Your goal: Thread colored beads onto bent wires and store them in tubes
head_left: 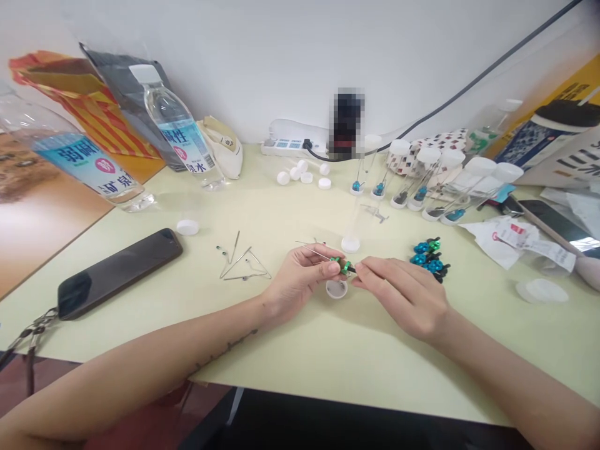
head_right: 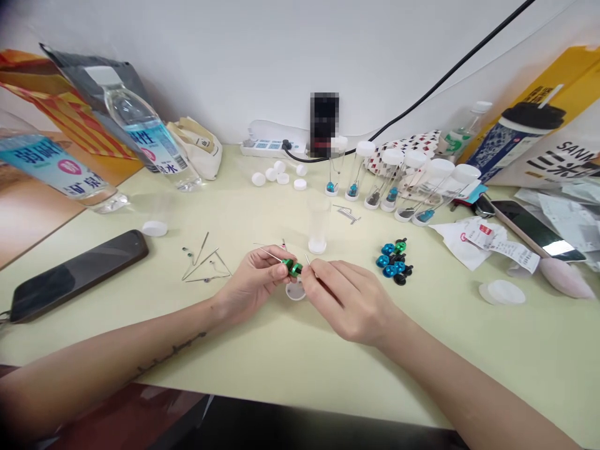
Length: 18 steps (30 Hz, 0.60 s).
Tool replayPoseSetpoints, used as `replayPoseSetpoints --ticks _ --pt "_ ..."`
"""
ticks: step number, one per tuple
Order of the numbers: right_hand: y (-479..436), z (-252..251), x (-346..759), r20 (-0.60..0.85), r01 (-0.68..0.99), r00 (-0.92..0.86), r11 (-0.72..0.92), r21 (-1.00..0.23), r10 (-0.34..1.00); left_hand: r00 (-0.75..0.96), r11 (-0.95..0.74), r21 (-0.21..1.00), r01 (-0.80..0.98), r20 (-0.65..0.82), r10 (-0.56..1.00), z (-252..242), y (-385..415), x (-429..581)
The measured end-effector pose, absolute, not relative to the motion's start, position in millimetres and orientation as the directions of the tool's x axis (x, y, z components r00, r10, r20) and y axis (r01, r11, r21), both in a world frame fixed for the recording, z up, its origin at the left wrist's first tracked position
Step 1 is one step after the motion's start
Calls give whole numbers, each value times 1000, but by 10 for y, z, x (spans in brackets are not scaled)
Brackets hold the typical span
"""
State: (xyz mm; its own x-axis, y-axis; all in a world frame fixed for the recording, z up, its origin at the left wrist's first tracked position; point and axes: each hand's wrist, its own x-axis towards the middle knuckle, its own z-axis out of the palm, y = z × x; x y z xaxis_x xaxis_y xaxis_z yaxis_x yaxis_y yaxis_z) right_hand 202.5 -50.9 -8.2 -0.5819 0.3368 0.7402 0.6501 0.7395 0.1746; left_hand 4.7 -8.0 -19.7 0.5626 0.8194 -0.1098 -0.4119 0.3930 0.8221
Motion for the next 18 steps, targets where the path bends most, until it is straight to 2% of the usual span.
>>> replayPoseSetpoints --ticks 5,11,14,18 --pt "-543 -133 2011 759 706 -525 695 135 385 546 345 840 -418 -71 835 -188 -92 38" --pt "-552 -127 1972 778 707 -434 707 -18 454 507 229 877 -422 19 862 -196 -89 33" --pt "-560 -117 1930 773 667 -358 723 -182 524 501 163 893 -419 78 862 -203 -81 26" --pt "-597 -136 1865 660 557 -179 628 -543 730 482 96 906 -413 128 867 -202 -76 16"
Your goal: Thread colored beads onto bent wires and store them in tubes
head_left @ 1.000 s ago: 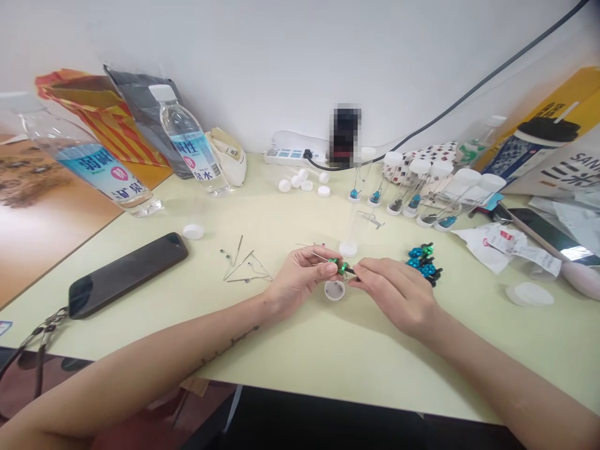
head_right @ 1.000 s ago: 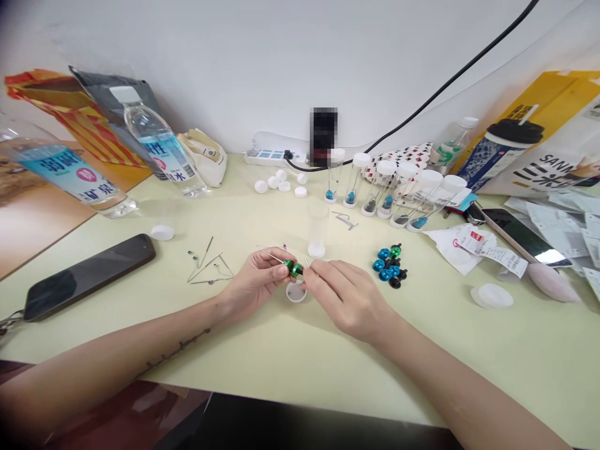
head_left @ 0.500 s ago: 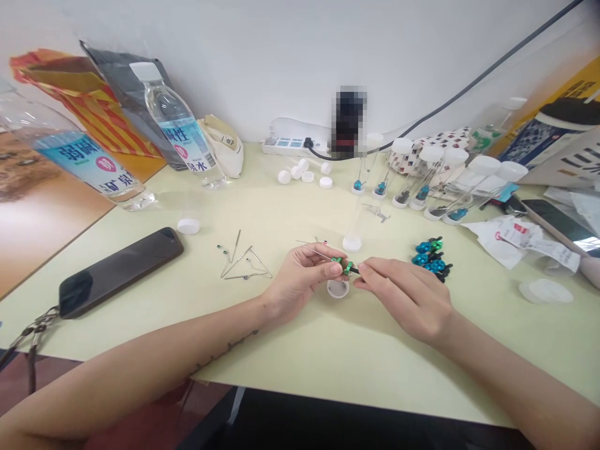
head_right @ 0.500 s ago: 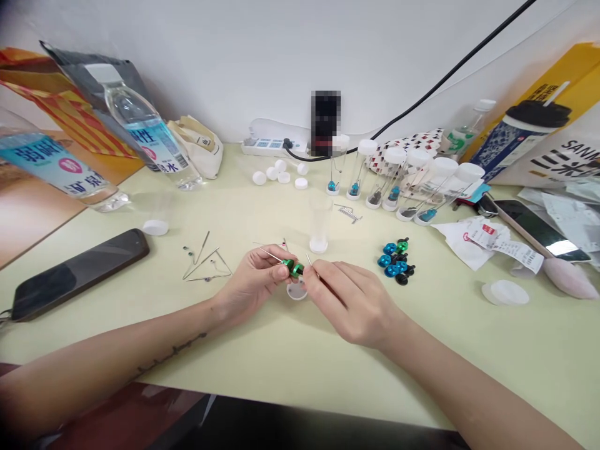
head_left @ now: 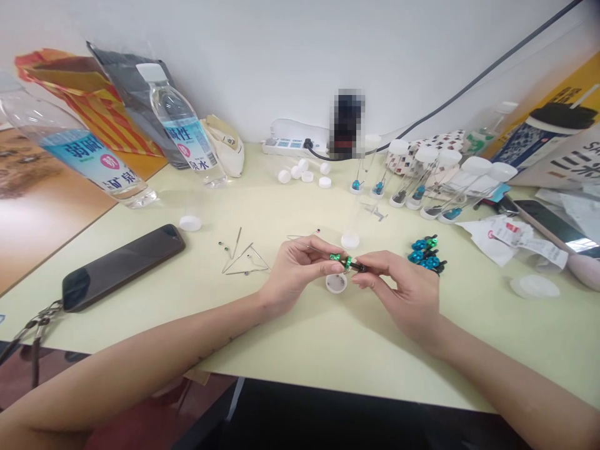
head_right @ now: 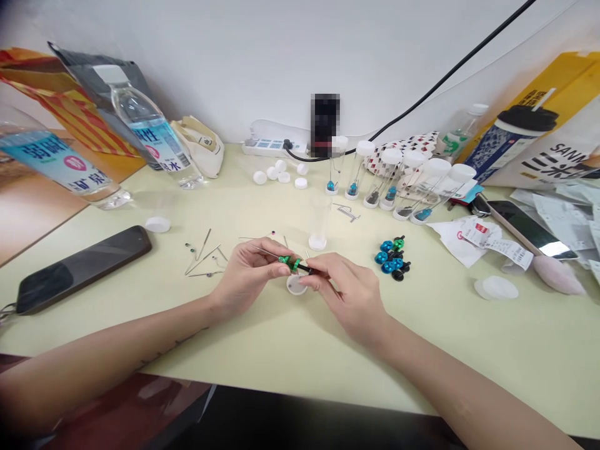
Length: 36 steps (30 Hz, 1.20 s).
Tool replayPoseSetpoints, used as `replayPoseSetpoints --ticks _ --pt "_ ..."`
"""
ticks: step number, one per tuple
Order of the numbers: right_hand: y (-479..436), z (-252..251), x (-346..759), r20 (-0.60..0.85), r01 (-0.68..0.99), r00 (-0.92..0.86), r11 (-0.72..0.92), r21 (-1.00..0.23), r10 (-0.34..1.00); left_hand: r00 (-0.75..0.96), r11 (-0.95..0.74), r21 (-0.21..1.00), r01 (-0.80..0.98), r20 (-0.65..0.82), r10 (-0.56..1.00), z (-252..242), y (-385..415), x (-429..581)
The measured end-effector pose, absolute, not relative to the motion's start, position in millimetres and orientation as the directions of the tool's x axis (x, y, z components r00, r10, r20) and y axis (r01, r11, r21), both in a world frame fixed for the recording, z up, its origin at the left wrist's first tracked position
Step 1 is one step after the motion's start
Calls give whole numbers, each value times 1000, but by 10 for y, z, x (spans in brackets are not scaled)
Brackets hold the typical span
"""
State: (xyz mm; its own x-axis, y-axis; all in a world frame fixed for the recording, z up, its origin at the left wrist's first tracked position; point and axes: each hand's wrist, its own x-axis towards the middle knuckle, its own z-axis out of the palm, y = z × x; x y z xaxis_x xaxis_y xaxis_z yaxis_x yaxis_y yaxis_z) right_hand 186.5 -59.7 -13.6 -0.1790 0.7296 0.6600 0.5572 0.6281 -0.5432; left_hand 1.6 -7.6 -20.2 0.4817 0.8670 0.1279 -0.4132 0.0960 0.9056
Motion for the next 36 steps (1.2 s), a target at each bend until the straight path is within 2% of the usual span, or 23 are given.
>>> replayPoseSetpoints --ticks 4,9,15,19,27,36 --pt "-637 -141 1818 470 354 -60 459 -815 880 466 28 921 -389 170 868 -185 -77 10" --pt "-627 -99 1777 243 59 -28 244 -968 970 444 -89 937 -338 242 863 -141 -70 -5" --pt "-557 -102 1795 57 -115 -125 42 -993 991 463 -206 935 -287 324 825 -120 -27 -31" --pt "-545 -115 1811 12 -170 -182 -19 -985 983 468 -234 935 -267 338 817 -125 -10 -34" --pt "-543 -63 1805 -26 -196 -262 -80 -977 965 483 -199 946 -254 302 822 -113 -22 -28" --pt "-538 -34 1805 -138 -160 -319 -197 -967 938 503 -176 960 -218 266 822 -120 -37 -29"
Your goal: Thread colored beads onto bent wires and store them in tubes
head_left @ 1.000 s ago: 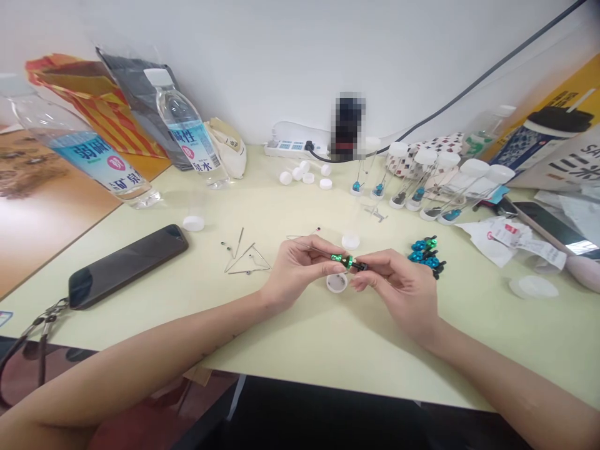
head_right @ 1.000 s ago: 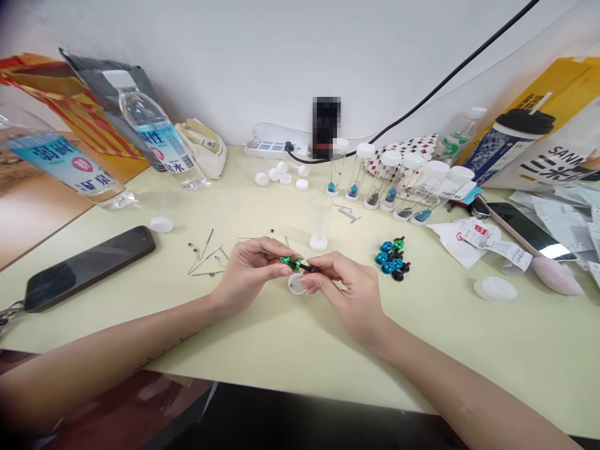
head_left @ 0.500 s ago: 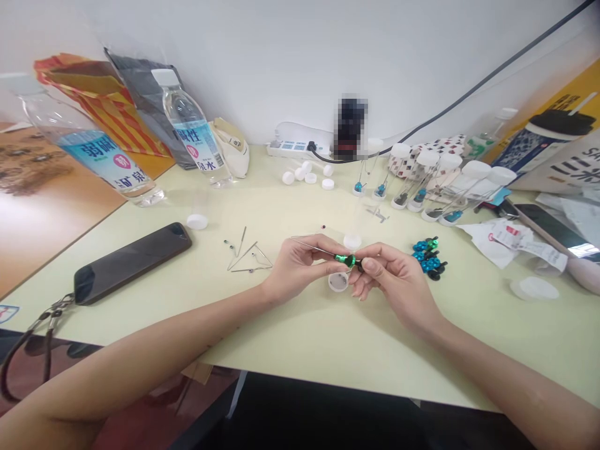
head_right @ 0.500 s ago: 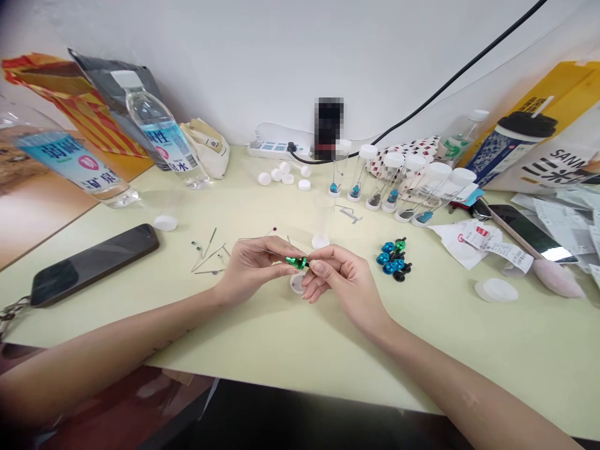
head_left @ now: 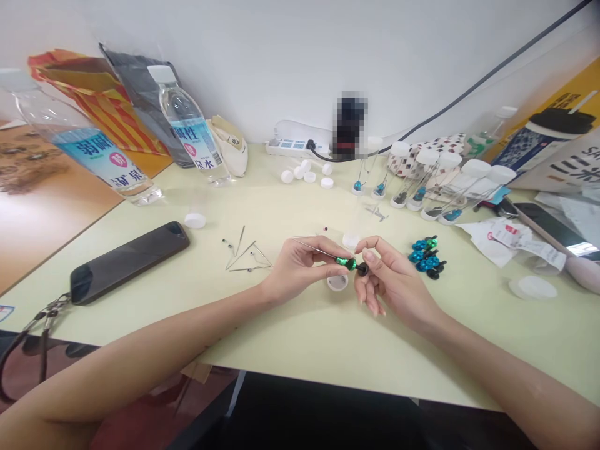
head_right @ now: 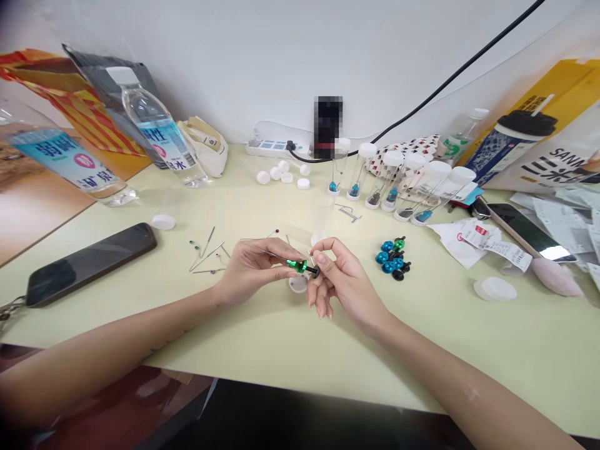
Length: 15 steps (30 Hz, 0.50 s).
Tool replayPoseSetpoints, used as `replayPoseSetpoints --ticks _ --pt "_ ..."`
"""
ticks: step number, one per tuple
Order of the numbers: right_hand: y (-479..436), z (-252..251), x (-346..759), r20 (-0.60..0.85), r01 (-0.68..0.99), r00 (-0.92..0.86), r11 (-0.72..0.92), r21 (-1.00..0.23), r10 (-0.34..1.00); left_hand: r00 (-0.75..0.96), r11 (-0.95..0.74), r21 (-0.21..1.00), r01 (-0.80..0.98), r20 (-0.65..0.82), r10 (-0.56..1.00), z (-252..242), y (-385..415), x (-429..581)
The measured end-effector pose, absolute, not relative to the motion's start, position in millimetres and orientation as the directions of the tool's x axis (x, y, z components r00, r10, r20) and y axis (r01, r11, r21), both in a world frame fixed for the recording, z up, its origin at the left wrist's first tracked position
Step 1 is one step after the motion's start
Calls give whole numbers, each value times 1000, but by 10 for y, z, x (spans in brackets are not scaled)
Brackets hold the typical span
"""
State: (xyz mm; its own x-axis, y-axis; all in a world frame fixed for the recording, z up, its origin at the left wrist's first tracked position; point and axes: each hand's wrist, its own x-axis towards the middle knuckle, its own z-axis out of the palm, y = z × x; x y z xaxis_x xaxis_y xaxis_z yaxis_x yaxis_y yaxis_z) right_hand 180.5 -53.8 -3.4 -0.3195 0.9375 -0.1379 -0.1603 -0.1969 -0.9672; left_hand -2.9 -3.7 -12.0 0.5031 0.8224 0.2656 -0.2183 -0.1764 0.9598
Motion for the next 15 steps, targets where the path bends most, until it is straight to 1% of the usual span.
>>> replayPoseSetpoints --ticks 3,7,11,15 --pt "-542 -39 1799 -158 -138 -306 -208 -968 939 521 -149 967 -206 238 820 -115 -49 -18" --pt "-545 -51 1799 -152 -137 -281 -197 -971 948 497 -48 966 -255 173 850 -140 -46 16" --pt "-533 -49 1803 -78 -166 -287 -129 -978 955 441 43 946 -320 109 891 -189 -10 40" --pt "-528 -51 1781 -19 -122 -297 -58 -991 955 424 91 935 -342 67 903 -206 14 34"
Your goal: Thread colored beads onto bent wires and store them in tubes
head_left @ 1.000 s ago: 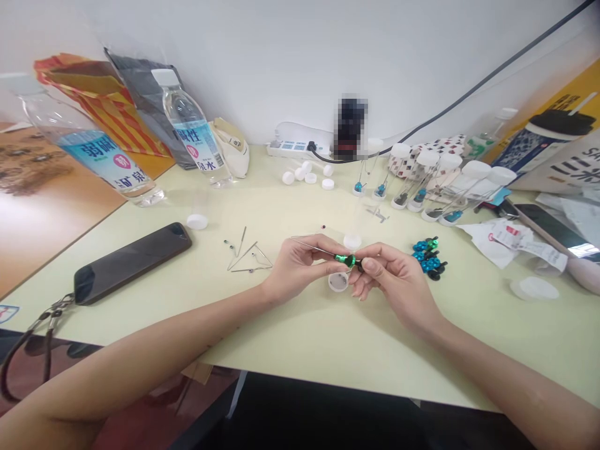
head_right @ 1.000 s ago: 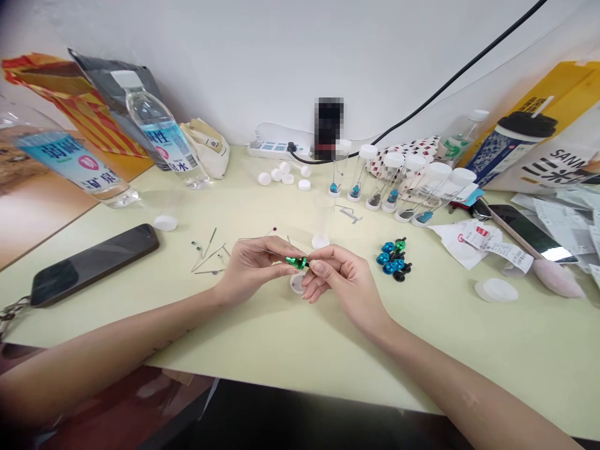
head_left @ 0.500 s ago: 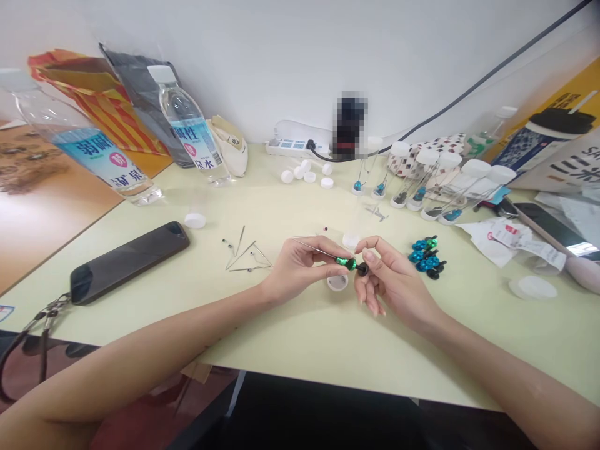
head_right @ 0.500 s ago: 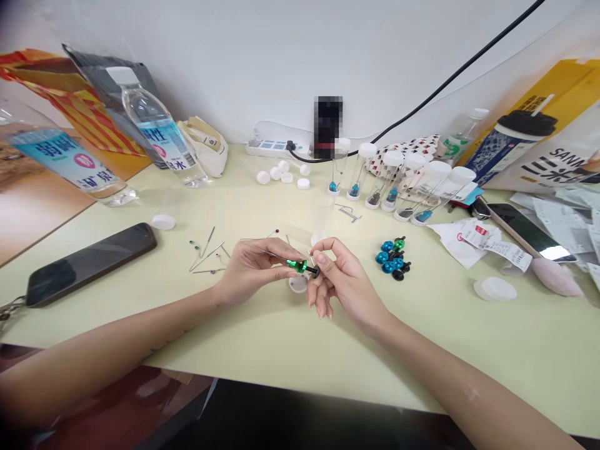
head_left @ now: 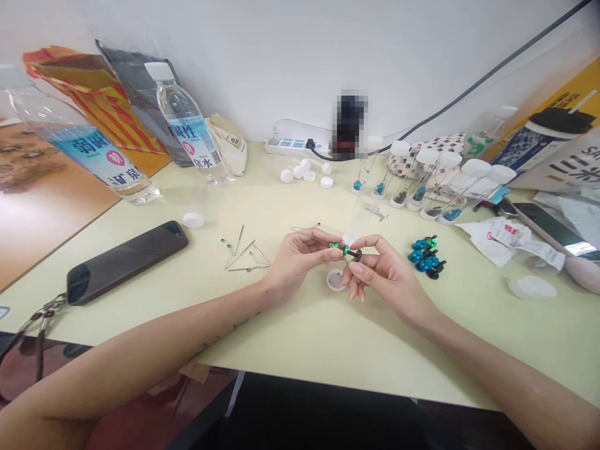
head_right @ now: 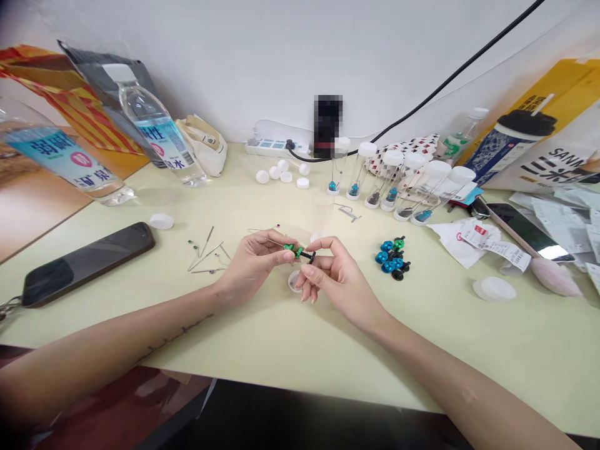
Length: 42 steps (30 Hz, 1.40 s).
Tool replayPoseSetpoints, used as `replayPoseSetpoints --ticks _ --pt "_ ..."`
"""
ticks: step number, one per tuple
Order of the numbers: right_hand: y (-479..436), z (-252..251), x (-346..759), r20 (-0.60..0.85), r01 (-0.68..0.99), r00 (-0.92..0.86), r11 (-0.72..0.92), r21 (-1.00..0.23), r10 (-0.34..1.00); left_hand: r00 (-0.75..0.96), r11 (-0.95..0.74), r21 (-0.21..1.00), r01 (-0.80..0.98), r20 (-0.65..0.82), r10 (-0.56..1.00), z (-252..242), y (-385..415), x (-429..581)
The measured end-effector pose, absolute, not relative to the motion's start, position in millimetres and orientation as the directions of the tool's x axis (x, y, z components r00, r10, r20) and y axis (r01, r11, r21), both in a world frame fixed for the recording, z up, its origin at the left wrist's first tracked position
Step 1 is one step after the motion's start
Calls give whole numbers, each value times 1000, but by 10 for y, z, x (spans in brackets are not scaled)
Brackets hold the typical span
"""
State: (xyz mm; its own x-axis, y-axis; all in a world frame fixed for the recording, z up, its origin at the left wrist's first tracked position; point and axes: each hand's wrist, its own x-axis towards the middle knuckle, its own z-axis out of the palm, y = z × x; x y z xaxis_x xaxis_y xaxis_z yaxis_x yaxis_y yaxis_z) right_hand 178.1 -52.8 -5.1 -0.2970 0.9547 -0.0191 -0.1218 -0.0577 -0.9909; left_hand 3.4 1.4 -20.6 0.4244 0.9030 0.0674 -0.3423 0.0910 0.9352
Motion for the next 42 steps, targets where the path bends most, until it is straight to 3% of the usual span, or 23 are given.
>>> replayPoseSetpoints --ticks 12,16,20,28,35,42 --pt "-551 -75 1816 -33 16 -280 -30 -999 960 460 18 955 -297 127 879 -153 -25 -3" --pt "-549 -102 1832 -32 29 -260 -25 -999 965 477 83 936 -341 96 874 -172 -38 12" --pt "-525 -126 1848 83 85 -182 100 -991 980 446 157 910 -384 34 894 -182 -22 24" --pt "-545 -153 1882 390 457 -117 398 -795 913 436 193 900 -390 -4 900 -162 -11 26" --pt "-532 -138 1924 334 560 -229 404 -723 914 453 178 906 -383 16 891 -165 -27 24" --pt "-522 -135 1900 455 592 -240 501 -632 857 445 180 911 -372 5 896 -146 -19 27"
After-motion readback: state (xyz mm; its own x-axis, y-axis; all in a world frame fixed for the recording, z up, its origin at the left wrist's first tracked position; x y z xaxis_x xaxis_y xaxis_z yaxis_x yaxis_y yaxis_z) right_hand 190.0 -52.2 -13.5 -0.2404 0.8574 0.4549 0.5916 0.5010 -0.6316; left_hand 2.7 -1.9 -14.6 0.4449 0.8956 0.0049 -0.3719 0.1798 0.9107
